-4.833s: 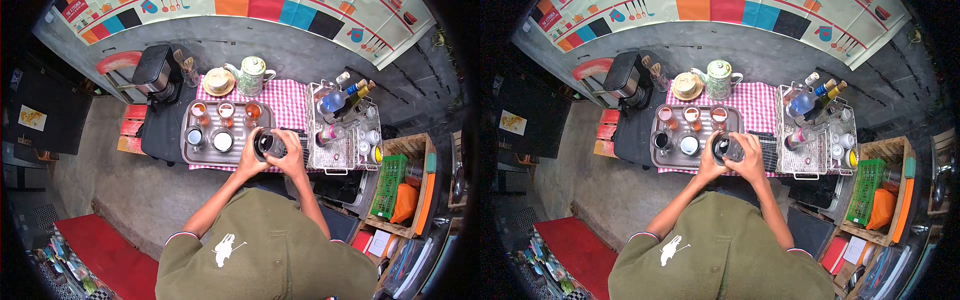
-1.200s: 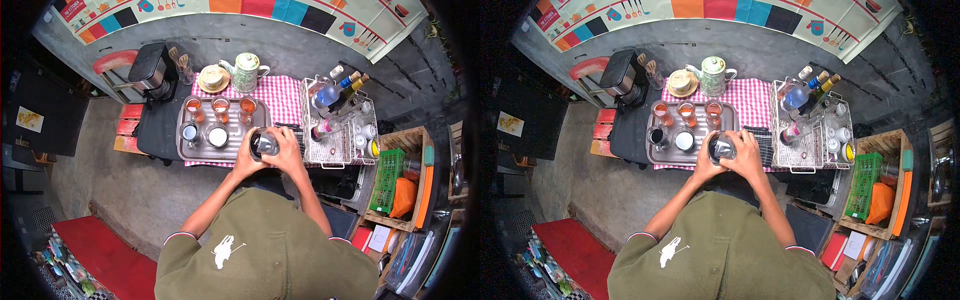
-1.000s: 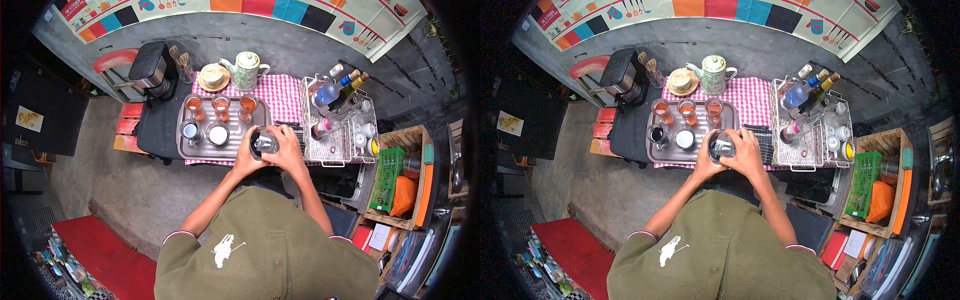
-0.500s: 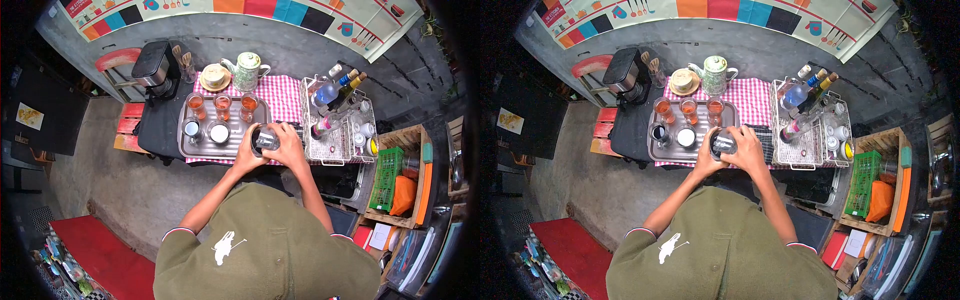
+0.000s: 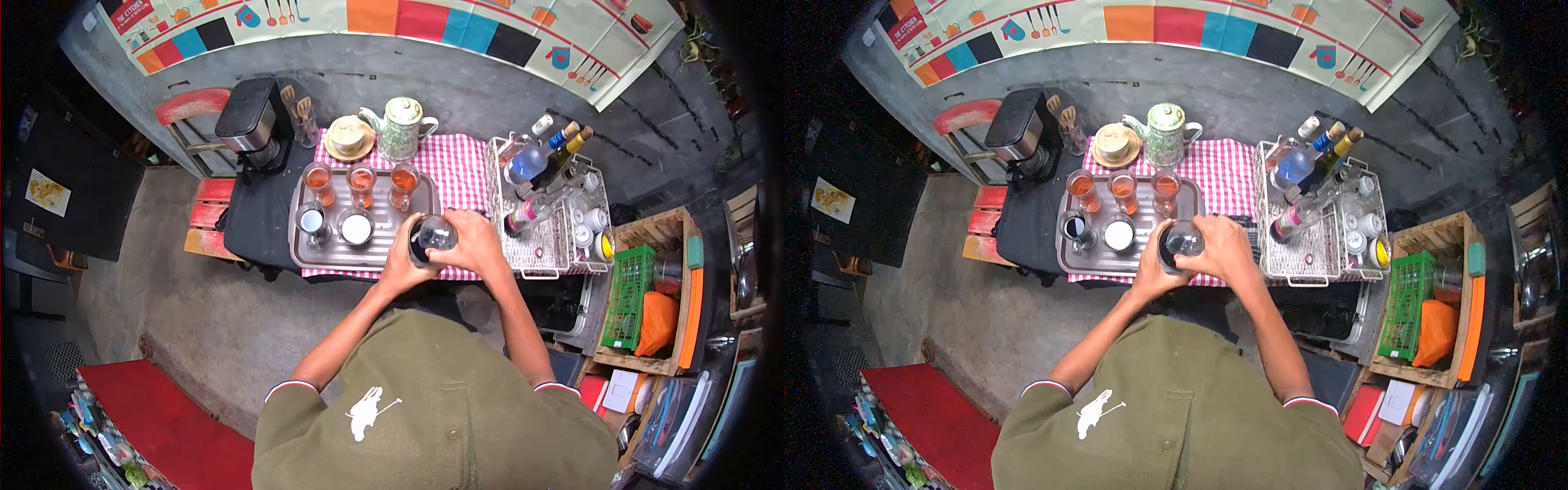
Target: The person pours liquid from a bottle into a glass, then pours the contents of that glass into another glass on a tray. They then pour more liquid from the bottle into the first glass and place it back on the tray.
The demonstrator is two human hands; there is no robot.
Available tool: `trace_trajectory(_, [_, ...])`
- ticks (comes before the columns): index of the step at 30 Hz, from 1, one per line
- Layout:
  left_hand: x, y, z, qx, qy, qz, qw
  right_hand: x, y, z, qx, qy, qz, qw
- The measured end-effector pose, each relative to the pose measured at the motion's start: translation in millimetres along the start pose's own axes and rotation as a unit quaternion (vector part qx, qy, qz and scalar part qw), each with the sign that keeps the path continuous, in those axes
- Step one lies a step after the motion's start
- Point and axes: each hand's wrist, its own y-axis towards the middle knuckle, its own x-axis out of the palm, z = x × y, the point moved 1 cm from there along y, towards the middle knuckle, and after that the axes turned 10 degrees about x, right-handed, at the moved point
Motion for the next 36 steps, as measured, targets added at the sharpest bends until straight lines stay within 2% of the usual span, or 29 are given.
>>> trace_trajectory(7, [1.0, -0.9, -1.1, -0.028, -0.026, -0.004, 0.999, -19.5, 10.7, -11.3, 0.010, -0.026, -0.014, 1.000])
trace_trajectory(10, [0.9, 0.0, -0.5, -0.027, -0.020, 0.001, 0.999, -27.6, 12.2, -17.6, 0.054, -0.031, -0.030, 0.998])
trace_trajectory(20, [1.9, 3.0, -5.1, -0.024, -0.011, -0.004, 1.000, -38.8, 28.6, -15.2, 0.119, -0.053, -0.124, 0.984])
trace_trajectory(24, [2.1, 3.3, -10.4, -0.023, 0.004, -0.004, 1.000, -37.9, 34.1, -16.9, 0.128, -0.053, -0.131, 0.982])
trace_trajectory(29, [0.3, 7.0, -10.8, -0.060, -0.007, -0.008, 0.998, -34.7, 38.9, -14.1, 0.129, -0.013, -0.090, 0.988])
trace_trajectory(35, [-2.5, 10.8, -9.5, -0.049, -0.016, -0.004, 0.999, -41.2, 50.3, -15.6, 0.161, -0.039, -0.178, 0.970])
trace_trajectory(36, [-2.8, 11.7, -9.8, -0.044, -0.011, -0.005, 0.999, -41.7, 53.0, -16.2, 0.164, -0.037, -0.169, 0.971])
